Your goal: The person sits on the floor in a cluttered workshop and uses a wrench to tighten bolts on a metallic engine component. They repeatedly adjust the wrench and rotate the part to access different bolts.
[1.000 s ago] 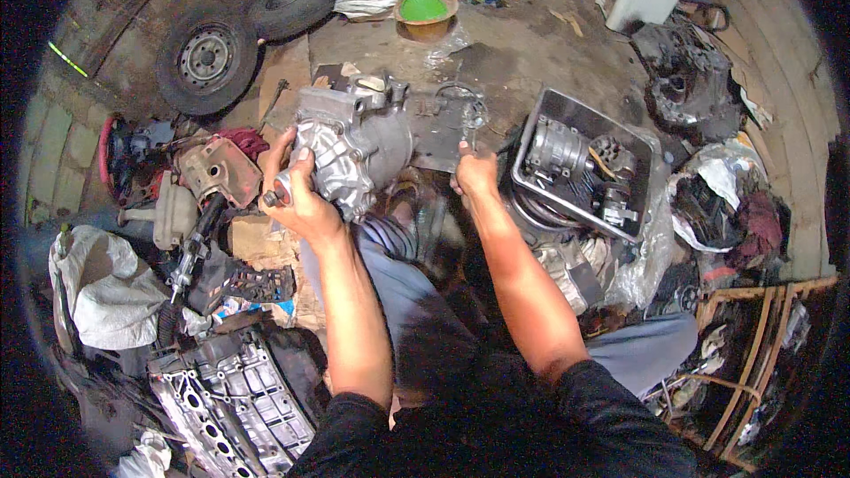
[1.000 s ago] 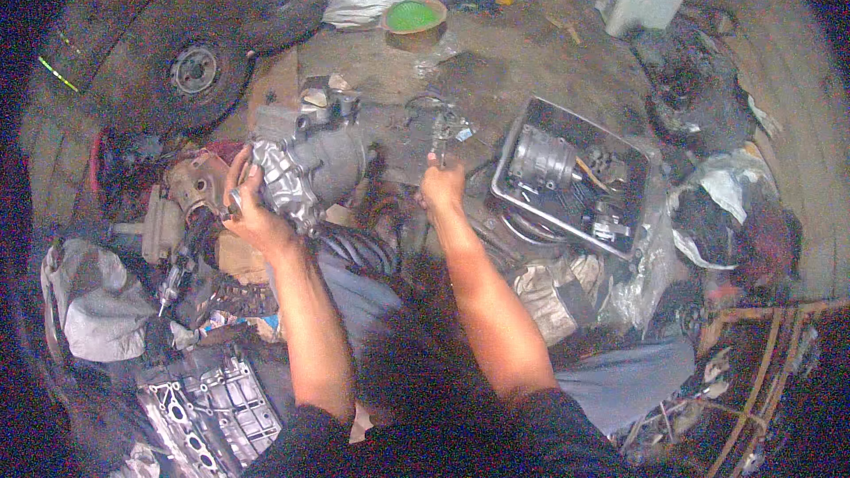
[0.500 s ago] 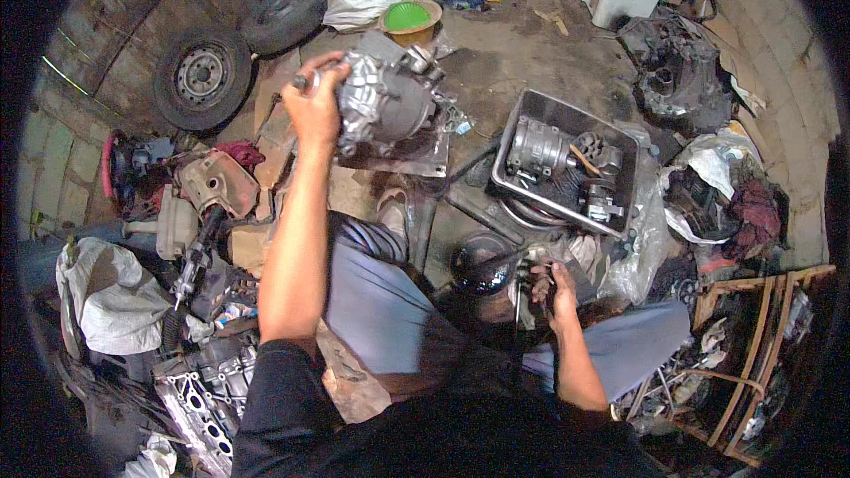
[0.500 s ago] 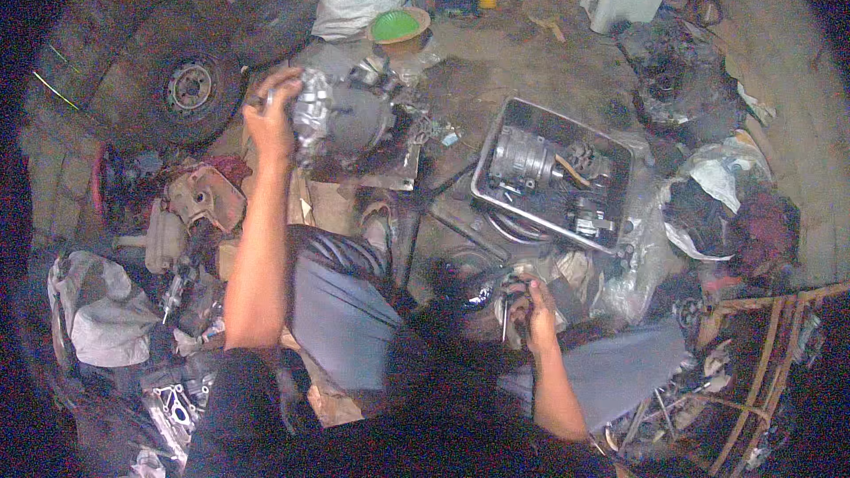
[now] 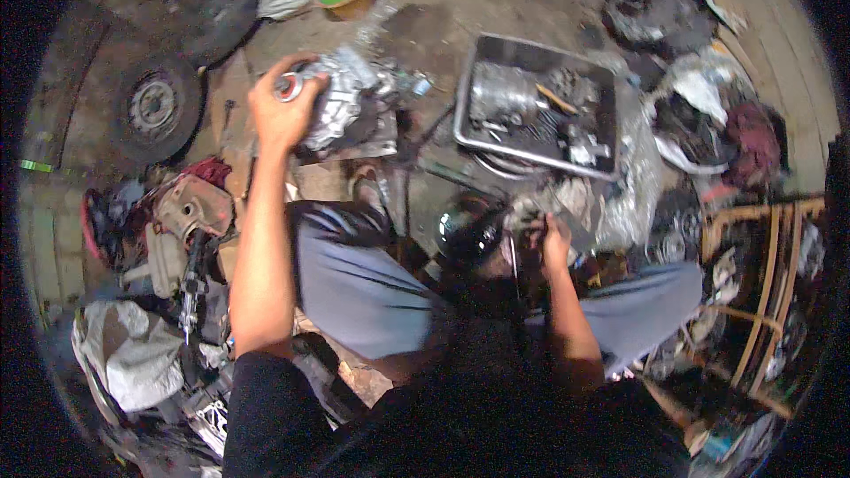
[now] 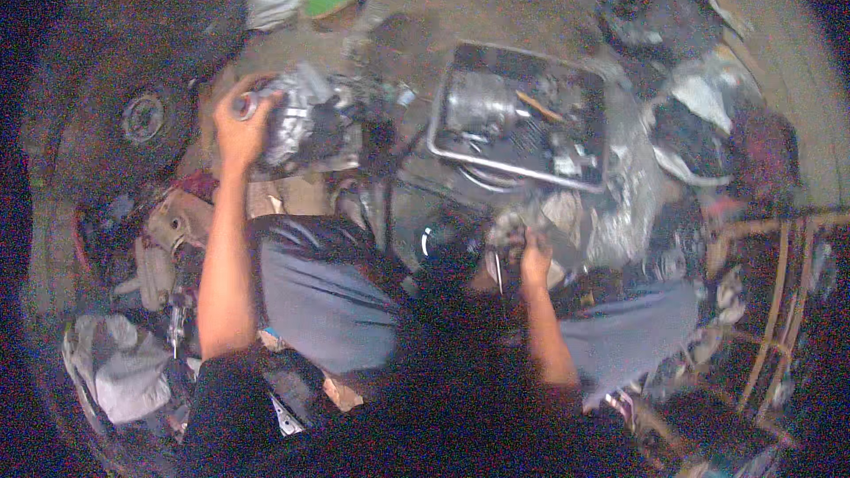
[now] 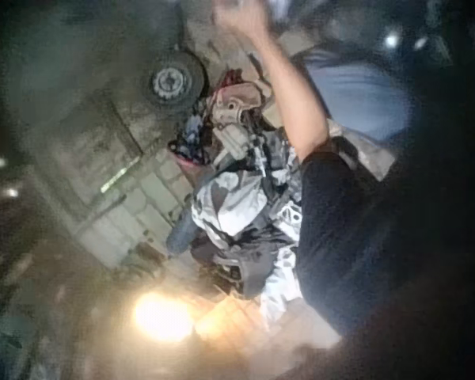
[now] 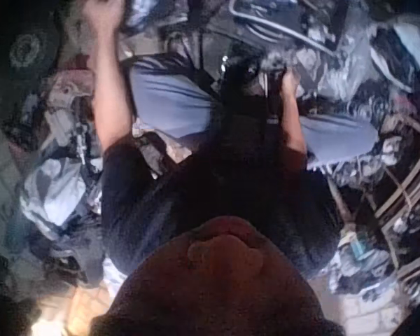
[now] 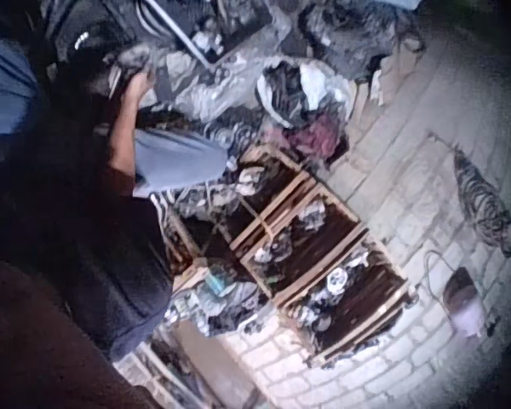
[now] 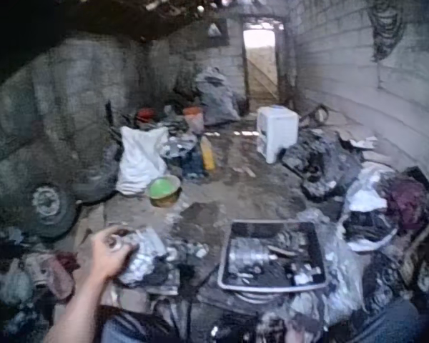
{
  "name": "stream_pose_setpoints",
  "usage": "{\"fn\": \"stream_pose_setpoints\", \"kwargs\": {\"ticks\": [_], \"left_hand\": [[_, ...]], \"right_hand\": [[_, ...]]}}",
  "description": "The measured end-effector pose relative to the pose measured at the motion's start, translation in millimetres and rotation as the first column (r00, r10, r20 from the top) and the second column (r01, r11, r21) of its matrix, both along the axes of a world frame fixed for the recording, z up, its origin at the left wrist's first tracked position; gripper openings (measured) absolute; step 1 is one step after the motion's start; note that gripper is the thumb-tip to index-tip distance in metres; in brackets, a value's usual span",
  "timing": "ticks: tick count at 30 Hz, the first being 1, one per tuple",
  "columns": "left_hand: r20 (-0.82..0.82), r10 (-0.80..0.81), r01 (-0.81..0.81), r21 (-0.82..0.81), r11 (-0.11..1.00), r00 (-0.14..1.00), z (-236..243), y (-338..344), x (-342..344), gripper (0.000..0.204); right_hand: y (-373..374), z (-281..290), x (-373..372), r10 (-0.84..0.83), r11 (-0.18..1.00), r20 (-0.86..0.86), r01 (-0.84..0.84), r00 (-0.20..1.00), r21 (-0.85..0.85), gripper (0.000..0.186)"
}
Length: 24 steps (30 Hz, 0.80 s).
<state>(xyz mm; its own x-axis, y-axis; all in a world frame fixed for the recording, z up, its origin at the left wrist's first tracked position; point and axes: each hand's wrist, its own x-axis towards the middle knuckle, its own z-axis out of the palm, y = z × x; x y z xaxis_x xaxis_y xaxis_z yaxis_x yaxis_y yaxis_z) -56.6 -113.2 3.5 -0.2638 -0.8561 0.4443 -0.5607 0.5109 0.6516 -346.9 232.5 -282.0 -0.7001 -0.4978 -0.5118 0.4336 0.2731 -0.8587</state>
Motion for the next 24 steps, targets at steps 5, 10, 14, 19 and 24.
{"fn": "stream_pose_setpoints", "kwargs": {"ticks": [5,10,14,19,24], "left_hand": [[0.061,0.006,-0.004,-0.03,1.0,0.998,1.4,3.8,-2.2,0.029],[0.084,-0.029,0.026,0.041,0.999,0.996,0.8,7.6,5.5,0.027],[0.094,-0.094,0.093,0.015,0.996,0.991,-0.5,-3.3,-0.1,0.03],[0.079,-0.136,0.134,0.032,0.99,0.987,2.2,-3.2,-10.6,0.034],[0.129,-0.163,0.165,-0.005,0.986,0.978,-4.7,-9.5,5.5,0.037]], "right_hand": [[4.4,-53.8,-23.4,0.033,0.991,-0.318,0.01,0.947,0.135,0.021],[-10.9,-64.7,4.9,0.501,0.865,-0.502,-0.392,0.705,0.313,0.037],[-10.6,-102.1,-21.9,0.728,0.65,-0.676,-0.429,0.115,0.627,0.042],[26.1,-140.1,-67.2,0.87,0.492,-0.463,-0.273,0.167,0.827,0.032],[27.1,-99.4,-88.5,0.916,0.294,-0.291,0.031,0.276,0.955,0.033]]}}
